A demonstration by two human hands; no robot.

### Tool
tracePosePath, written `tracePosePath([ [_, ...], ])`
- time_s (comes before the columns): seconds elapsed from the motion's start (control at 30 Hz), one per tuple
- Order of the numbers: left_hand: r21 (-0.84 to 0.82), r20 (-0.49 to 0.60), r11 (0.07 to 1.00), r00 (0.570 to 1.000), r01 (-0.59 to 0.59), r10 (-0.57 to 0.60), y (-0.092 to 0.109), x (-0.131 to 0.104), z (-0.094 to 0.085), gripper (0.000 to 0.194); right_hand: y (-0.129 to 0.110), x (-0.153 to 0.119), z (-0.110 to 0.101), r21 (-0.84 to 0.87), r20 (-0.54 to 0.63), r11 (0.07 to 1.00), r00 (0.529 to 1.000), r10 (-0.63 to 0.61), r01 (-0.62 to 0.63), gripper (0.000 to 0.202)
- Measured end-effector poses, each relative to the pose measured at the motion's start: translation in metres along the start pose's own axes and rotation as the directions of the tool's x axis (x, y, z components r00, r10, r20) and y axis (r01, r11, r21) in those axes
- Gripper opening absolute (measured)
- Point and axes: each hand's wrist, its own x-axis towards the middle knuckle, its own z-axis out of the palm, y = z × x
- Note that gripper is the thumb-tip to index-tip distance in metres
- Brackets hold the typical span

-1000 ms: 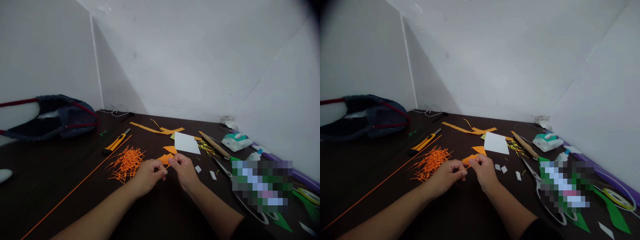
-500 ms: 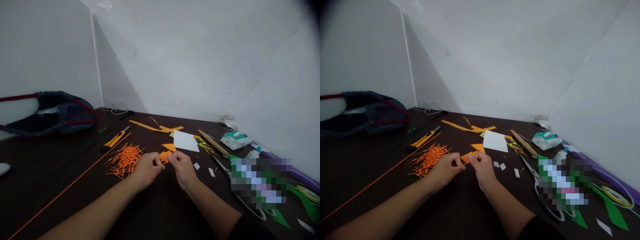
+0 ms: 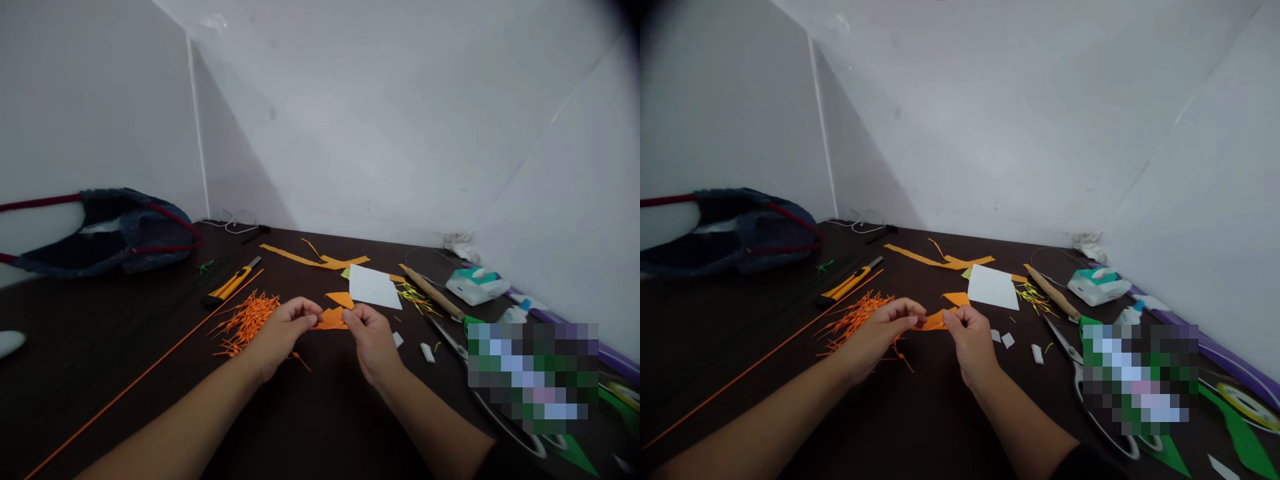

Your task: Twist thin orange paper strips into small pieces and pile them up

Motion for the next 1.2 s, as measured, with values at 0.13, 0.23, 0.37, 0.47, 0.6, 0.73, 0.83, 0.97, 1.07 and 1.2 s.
tracePosePath([
  [0.13,-0.127,0.124,0.982,0.984,0.14,-0.124,-0.003,-0.002,0.009,0.031,0.002,-0.002,-0.001,-0.036,0.049,0.999,0.999,-0.006,0.008,0.03],
  [0.23,-0.171,0.192,0.969,0.971,0.179,-0.145,-0.005,-0.004,0.015,0.033,0.004,-0.002,-0.001,-0.049,0.085,0.999,0.996,-0.016,0.02,0.028],
  [0.37,-0.13,0.155,0.982,0.981,0.138,-0.118,-0.004,-0.004,0.016,0.022,0.003,-0.002,0.001,-0.045,0.055,0.998,0.998,-0.029,0.031,0.029],
  [0.47,-0.066,0.091,0.99,0.989,0.123,-0.117,-0.001,-0.005,0.017,0.017,0.002,-0.003,0.004,-0.024,0.047,0.999,0.999,-0.021,0.022,0.029],
  [0.6,-0.007,0.02,0.998,0.998,0.065,-0.065,0.001,-0.005,0.018,0.014,0.002,-0.004,0.007,0.02,0.035,1.0,0.999,0.01,-0.011,0.029],
  [0.73,0.105,-0.035,0.994,0.999,-0.001,0.005,-0.001,-0.004,0.021,0.013,0.003,-0.005,0.007,0.032,-0.003,0.999,0.999,0.041,-0.041,0.03],
  [0.83,0.172,-0.055,0.984,0.998,-0.035,0.045,-0.001,-0.004,0.022,0.015,0.006,-0.006,0.006,0.032,-0.015,0.998,0.999,0.053,-0.052,0.03],
  [0.97,0.256,-0.052,0.965,0.996,-0.057,0.073,-0.002,-0.003,0.022,0.015,0.009,-0.007,0.005,0.063,-0.01,0.996,0.998,0.066,-0.065,0.03],
  [1.07,0.253,-0.046,0.966,0.997,-0.05,0.064,-0.003,-0.004,0.021,0.014,0.008,-0.006,0.003,0.133,0.028,0.988,0.997,0.079,-0.082,0.029],
  [1.2,0.231,-0.026,0.971,0.998,-0.056,0.064,-0.005,-0.005,0.018,0.015,0.005,-0.003,0.0,0.141,0.085,0.988,0.995,0.047,-0.059,0.017],
])
